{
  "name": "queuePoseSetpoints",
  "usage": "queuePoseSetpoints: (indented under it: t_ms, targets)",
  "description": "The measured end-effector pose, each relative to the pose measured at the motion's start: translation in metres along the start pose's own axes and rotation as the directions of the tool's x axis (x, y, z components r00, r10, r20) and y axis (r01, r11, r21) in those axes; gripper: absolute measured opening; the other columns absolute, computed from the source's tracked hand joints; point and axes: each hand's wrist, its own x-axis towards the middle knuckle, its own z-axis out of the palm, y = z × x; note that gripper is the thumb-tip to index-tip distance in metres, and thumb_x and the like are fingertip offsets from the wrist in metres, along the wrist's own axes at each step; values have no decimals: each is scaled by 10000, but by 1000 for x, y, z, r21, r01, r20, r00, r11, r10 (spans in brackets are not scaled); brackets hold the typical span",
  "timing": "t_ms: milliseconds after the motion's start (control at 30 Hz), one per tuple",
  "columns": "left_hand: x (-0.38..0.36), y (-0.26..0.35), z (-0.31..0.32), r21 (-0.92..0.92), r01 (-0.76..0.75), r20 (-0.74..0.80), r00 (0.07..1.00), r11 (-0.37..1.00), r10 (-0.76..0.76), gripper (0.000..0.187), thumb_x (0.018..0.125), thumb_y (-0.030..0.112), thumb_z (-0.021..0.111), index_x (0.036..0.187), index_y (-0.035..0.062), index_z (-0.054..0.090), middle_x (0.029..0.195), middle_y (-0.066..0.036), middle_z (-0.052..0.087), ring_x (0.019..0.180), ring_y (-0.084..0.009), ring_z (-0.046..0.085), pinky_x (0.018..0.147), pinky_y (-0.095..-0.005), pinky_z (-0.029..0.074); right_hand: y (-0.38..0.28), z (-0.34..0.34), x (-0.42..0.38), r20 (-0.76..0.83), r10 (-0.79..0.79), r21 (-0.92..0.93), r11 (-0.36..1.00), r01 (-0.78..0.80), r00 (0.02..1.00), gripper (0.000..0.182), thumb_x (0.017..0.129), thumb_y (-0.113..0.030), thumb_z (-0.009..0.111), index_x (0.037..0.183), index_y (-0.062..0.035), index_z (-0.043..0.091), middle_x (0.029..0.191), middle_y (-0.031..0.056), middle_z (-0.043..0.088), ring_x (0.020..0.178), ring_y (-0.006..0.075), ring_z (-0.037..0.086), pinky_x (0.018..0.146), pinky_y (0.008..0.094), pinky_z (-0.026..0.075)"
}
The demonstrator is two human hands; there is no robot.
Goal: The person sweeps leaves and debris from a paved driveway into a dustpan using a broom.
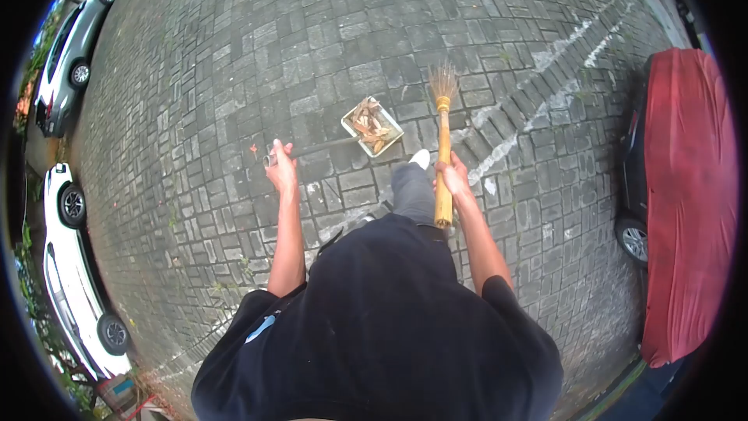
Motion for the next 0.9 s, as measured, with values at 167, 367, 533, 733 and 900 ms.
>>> queuePoseSetpoints:
  t_ms: [167, 367, 533, 733, 900]
  targets:
    - [36, 30, 64, 117, -77, 44, 996, 990, 72, 419, 879, 394, 506, 688, 29, 581, 752, -60, 658, 656, -120, 559, 603, -292, 431, -32, 24, 109, 26, -1, -72, 997, 3, 1000, 411, 760, -69, 525, 1148, -51, 392, 673, 74, 490, 450, 173, 504, 378, 319, 450]
    - [62, 53, 127, 301, -185, 115, 981, 935, 157, 371, 870, 338, 533, 709, 15, 615, 621, -49, 596, 613, -124, 547, 607, -300, 436, -39, 63, 162, 39, 95, -243, 967, -83, 995, 421, 748, -69, 508, 1153, 26, 444, 684, 105, 529, 482, 204, 544, 433, 350, 472]
    - [86, 73, 147, 328, -180, 173, 977, 927, 129, 408, 861, 389, 518, 721, 20, 622, 665, -76, 618, 659, -170, 572, 654, -332, 439, -87, 55, 88, 315, 281, -129, 959, -253, 906, 540, 761, -99, 524, 1287, -58, 405, 721, 81, 531, 484, 162, 515, 423, 304, 454]
    - [125, 70, 145, 342, -204, 286, 952, 918, 105, 425, 856, 424, 511, 754, 36, 652, 729, -89, 651, 724, -190, 605, 702, -334, 443, -129, 59, 7, 269, 258, -175, 961, -216, 928, 710, 757, -115, 543, 1405, -115, 252, 751, 64, 528, 477, 130, 495, 417, 269, 439]
    - [155, 70, 146, 301, -231, 355, 928, 925, 116, 427, 851, 433, 515, 752, 42, 655, 747, -97, 658, 730, -200, 608, 703, -335, 440, -96, 108, 33, 65, 125, -157, 981, -114, 990, 725, 737, -95, 545, 1404, -161, 267, 694, 52, 514, 464, 147, 492, 405, 282, 438]
